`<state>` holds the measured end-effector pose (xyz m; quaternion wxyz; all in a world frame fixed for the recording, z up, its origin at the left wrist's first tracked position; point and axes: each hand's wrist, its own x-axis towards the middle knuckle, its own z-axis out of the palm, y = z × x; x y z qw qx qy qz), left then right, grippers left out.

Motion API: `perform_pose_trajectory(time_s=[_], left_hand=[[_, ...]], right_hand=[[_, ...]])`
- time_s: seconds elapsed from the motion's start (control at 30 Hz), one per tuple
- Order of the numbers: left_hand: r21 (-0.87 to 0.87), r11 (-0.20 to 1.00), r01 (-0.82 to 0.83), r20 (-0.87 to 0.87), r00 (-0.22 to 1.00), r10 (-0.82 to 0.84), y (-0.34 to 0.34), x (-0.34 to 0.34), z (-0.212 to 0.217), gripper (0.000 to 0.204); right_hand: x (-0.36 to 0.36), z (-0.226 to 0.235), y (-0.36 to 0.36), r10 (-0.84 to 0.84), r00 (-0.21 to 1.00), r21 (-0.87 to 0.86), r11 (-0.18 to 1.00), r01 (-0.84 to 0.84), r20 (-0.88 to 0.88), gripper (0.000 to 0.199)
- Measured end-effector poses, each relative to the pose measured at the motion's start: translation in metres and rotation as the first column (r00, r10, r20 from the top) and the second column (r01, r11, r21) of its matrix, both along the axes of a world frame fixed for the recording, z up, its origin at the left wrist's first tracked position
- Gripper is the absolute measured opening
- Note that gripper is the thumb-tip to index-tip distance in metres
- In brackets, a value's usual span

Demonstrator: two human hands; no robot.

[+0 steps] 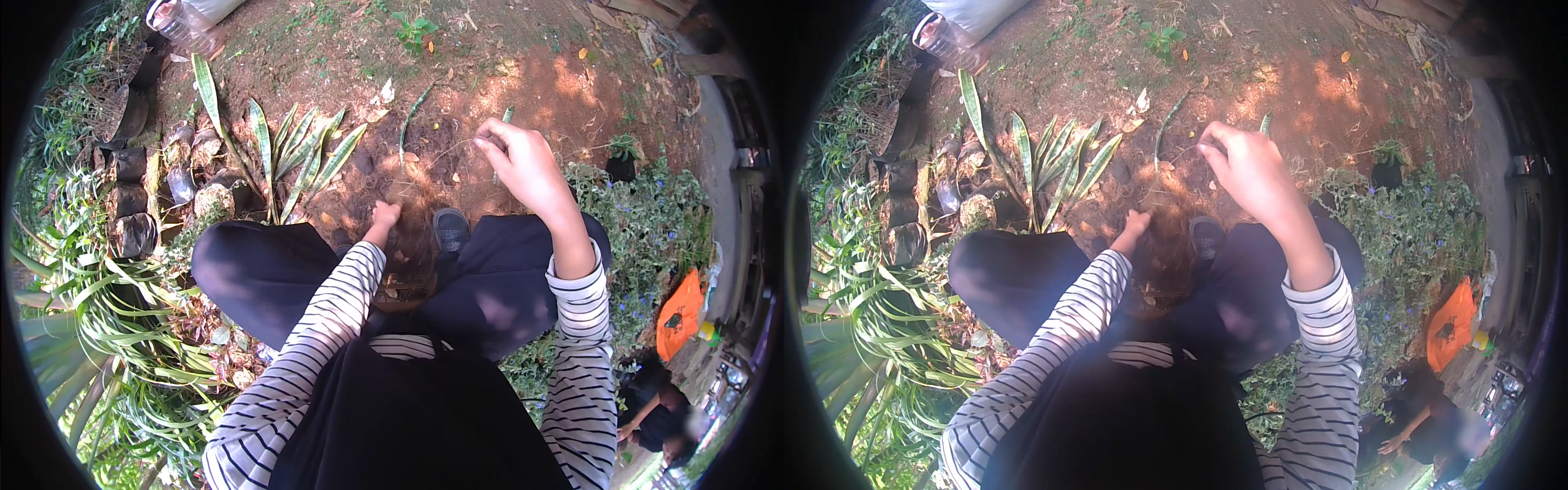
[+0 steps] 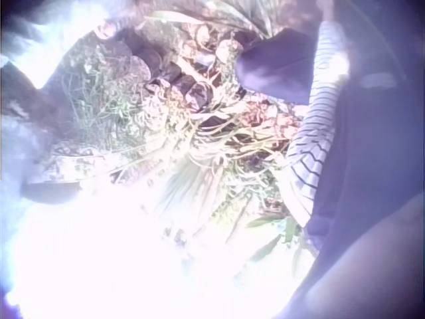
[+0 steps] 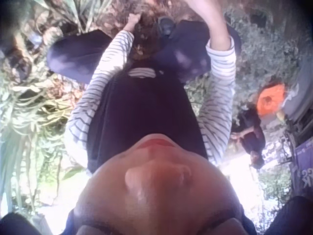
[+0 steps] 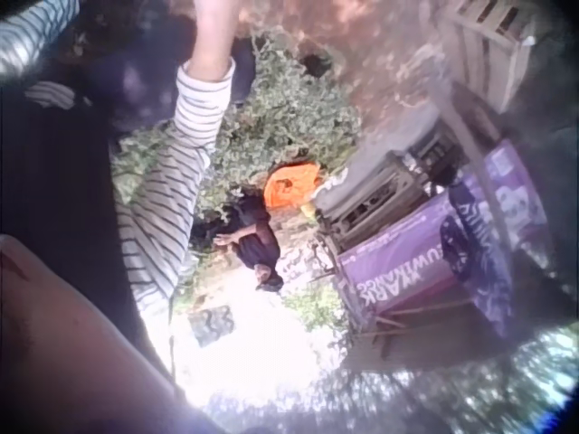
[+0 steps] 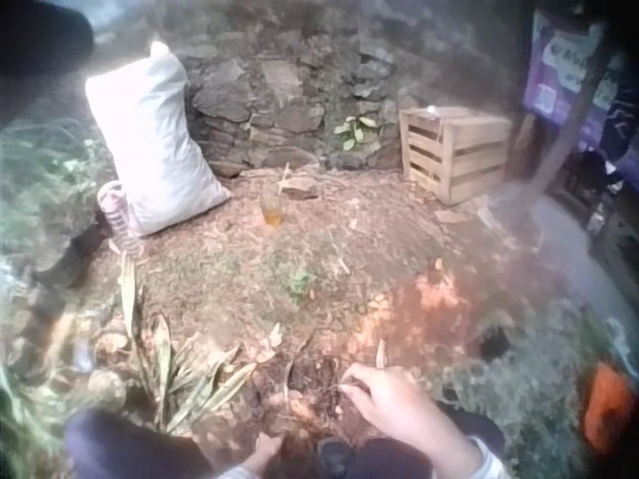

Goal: The person sits on the ground and plants a small plant into the soil. They use their hands to dig a hole, place the plant, and cover the roots with soil.

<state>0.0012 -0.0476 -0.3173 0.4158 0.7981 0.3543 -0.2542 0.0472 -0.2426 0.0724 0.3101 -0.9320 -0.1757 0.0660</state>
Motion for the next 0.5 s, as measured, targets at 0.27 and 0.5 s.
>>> perform_pose_trajectory(time_s=[0.27, 0.5], left_hand=[[0.076, 0.996, -0.046, -0.147, 0.988, 0.057, -0.050, 0.014, 0.008, 0.109], [0.261, 0.965, 0.042, -0.254, 0.967, 0.027, -0.070, 0.017, 0.028, 0.080]], right_hand=[[0.009, 0.008, -0.025, -0.131, 0.990, 0.044, 0.991, 0.129, 0.054, 0.015], [0.008, 0.002, -0.039, -0.117, 0.987, 0.054, 0.992, 0.112, 0.109, 0.012]])
